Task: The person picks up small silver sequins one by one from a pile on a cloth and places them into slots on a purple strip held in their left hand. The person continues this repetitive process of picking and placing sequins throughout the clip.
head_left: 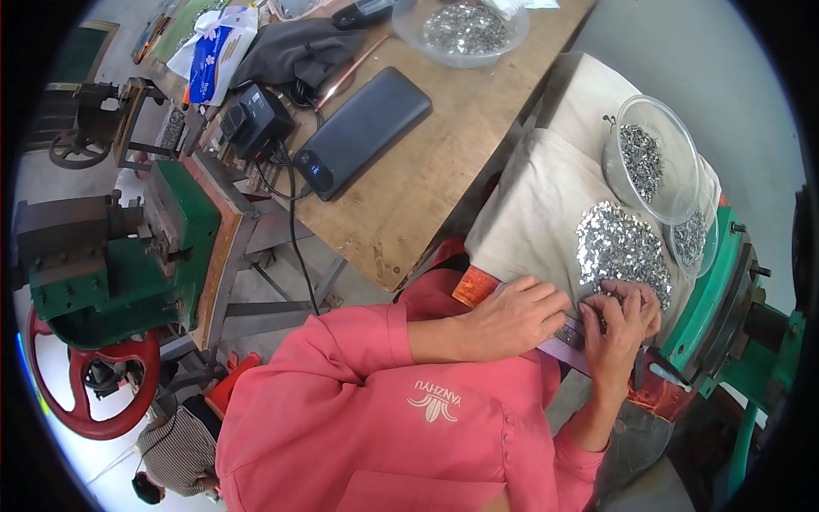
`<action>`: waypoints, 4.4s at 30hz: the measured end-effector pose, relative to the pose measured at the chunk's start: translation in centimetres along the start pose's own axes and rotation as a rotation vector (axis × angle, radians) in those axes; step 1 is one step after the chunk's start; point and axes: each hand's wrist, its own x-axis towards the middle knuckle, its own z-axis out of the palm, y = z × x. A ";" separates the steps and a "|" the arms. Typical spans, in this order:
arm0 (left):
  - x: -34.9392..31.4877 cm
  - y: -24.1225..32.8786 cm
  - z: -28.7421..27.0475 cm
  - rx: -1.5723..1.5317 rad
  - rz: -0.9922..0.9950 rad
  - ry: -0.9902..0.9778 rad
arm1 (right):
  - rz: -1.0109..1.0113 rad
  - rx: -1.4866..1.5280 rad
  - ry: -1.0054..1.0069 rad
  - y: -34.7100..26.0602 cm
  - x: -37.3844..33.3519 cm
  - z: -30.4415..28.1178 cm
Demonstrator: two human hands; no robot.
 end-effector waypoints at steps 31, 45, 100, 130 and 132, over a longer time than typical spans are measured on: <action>0.5 0.2 -1.1 -0.152 -0.121 0.018 | 0.124 0.287 0.159 -0.8 -5.1 0.1; 1.2 0.6 -0.6 -0.152 -0.119 0.048 | 0.103 0.077 0.205 -0.8 -6.2 1.3; 1.1 0.6 -0.8 -0.073 -0.060 -0.016 | -0.056 0.044 0.267 2.0 0.3 1.8; 1.6 1.1 -0.5 -0.090 -0.054 -0.014 | 0.013 0.175 0.122 0.0 -4.6 -0.4; 1.6 1.1 -0.5 -0.097 -0.055 -0.010 | 0.075 0.237 0.164 0.4 -5.3 -0.3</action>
